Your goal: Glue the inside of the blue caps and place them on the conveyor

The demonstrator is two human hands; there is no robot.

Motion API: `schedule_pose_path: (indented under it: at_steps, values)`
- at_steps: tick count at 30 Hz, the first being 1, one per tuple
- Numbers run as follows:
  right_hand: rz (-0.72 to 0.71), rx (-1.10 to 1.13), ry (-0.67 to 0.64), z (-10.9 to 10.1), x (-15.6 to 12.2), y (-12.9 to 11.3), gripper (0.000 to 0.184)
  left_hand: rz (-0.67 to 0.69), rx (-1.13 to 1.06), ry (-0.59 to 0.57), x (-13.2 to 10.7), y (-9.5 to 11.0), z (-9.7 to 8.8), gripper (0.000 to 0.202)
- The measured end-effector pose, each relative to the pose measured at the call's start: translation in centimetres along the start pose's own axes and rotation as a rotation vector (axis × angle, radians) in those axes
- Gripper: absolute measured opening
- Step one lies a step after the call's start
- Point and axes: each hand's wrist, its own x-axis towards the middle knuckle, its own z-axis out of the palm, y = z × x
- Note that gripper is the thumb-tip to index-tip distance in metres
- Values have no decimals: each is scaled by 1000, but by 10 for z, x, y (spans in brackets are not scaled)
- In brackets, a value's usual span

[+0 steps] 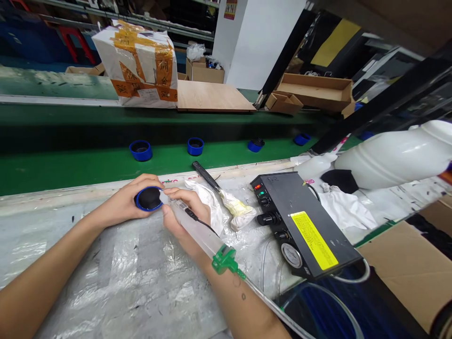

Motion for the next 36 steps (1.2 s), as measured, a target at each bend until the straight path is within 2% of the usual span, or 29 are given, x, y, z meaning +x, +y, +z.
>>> schedule_pose_path:
  at_steps: [17,22,31,36]
  values:
    - [-130,-225,10,-4,-2,0,18,-30,-30,4,1,3,-1,50]
    - [-122,-285,2,-5,-3,-2,16,-21,-37,15,1,3,0,50]
    - [-51,-245,0,-5,-1,-7,15,-44,-19,40,2,4,1,49]
    - [-12,-206,18,-11,-1,-9,19,-152,-53,96,1,5,2,54]
